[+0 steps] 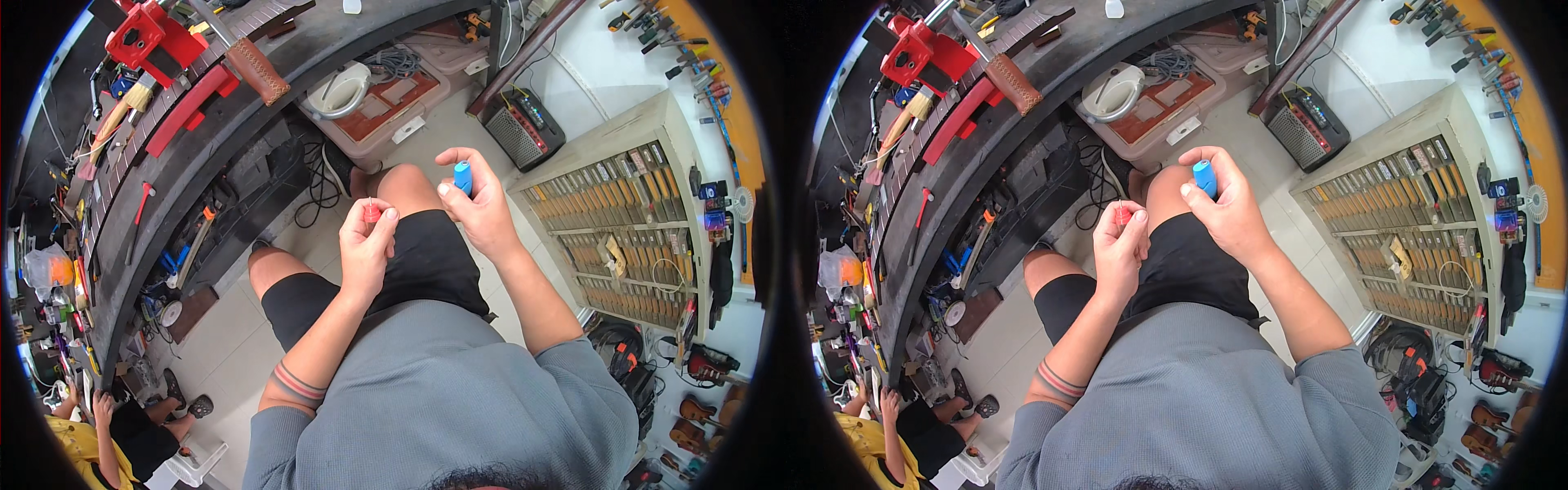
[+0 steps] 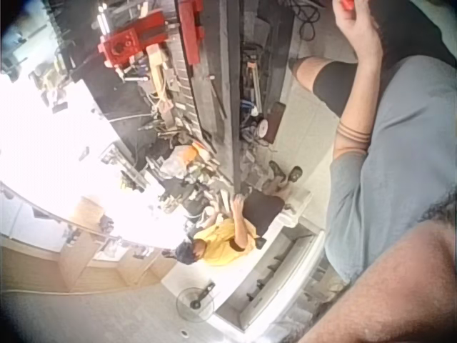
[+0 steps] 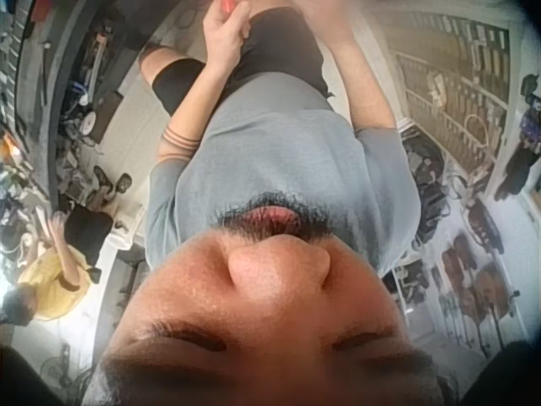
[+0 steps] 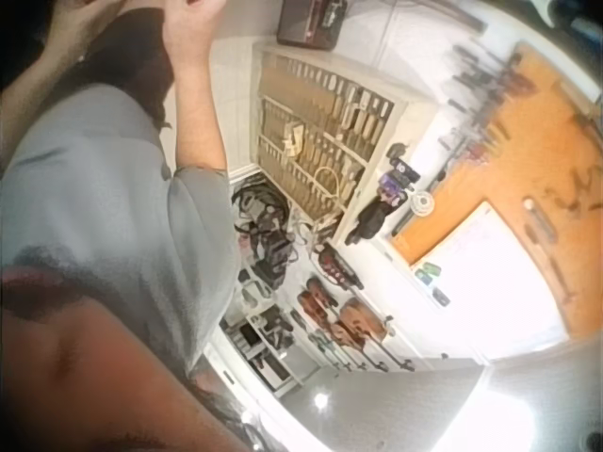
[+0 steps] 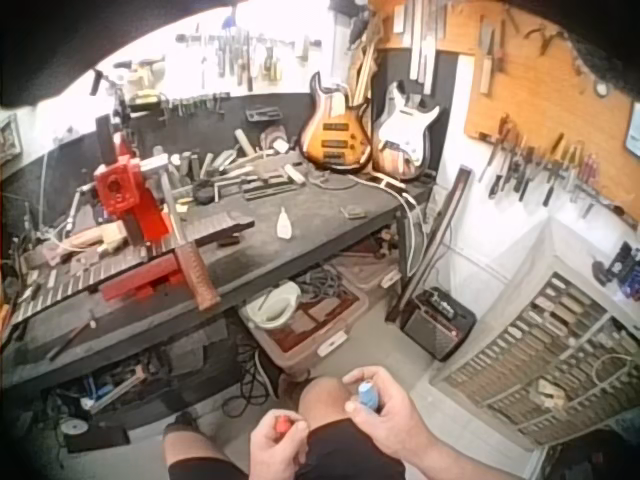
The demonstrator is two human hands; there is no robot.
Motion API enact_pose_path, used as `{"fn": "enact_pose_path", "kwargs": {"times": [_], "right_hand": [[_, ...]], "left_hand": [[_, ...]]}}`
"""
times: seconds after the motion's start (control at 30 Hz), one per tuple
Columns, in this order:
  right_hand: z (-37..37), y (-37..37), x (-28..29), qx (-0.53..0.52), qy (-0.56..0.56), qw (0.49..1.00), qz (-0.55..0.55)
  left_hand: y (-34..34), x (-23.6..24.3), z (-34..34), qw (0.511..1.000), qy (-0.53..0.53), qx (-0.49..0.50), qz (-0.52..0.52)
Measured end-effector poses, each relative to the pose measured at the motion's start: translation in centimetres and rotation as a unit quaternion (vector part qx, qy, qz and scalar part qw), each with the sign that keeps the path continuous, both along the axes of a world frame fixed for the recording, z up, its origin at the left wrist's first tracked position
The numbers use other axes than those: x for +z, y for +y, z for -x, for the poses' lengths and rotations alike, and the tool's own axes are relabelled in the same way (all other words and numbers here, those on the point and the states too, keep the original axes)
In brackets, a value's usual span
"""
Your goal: The person applies adhesive to a guitar neck held in a red workbench vise and positions small components onto the fretboard by hand.
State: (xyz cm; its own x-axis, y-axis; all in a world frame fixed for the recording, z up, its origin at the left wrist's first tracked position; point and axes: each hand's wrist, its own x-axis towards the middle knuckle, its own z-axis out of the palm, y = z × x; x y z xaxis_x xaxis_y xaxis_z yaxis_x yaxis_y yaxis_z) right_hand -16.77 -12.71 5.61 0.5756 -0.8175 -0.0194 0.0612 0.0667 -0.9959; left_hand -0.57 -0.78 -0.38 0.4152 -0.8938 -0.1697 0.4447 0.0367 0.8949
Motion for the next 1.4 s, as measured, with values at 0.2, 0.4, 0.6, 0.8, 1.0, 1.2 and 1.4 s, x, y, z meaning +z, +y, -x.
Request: {"fn": "enact_pose_path", "kwargs": {"times": [0.2,0.4,0.6,0.8,1.0,1.2,1.4], "right_hand": [[-0.1,-0.1,0.3,0.003,-0.007,1.0,-0.001],[0.1,0.1,0.5,-0.002,-0.002,0.999,-0.032],[-0.3,0.0,0.7,-0.009,0.003,1.0,-0.011],[0.1,-0.1,0.4,-0.01,-0.001,0.999,-0.031],[0.0,0.0,0.8,-0.011,0.013,1.0,0.011],[0.6,-1.8,3.5,0.143,0.234,0.946,0.174],[10.2,-5.0,10.3,0.435,-0.396,0.808,-0.041]], "left_hand": [[0.1,-0.1,-0.1,1.0,-0.004,-0.002,-0.001],[0.1,0.1,0.0,1.0,-0.008,-0.004,-0.002],[0.1,0.1,-0.1,1.0,-0.01,-0.002,-0.003],[0.0,0.4,0.0,1.0,-0.009,-0.006,-0.01],[0.0,-0.3,-0.3,0.999,-0.012,-0.037,0.001],[1.0,0.1,-1.2,0.999,-0.048,-0.008,-0.024],[-1.5,-0.5,0.7,0.997,0.015,-0.077,-0.01]]}}
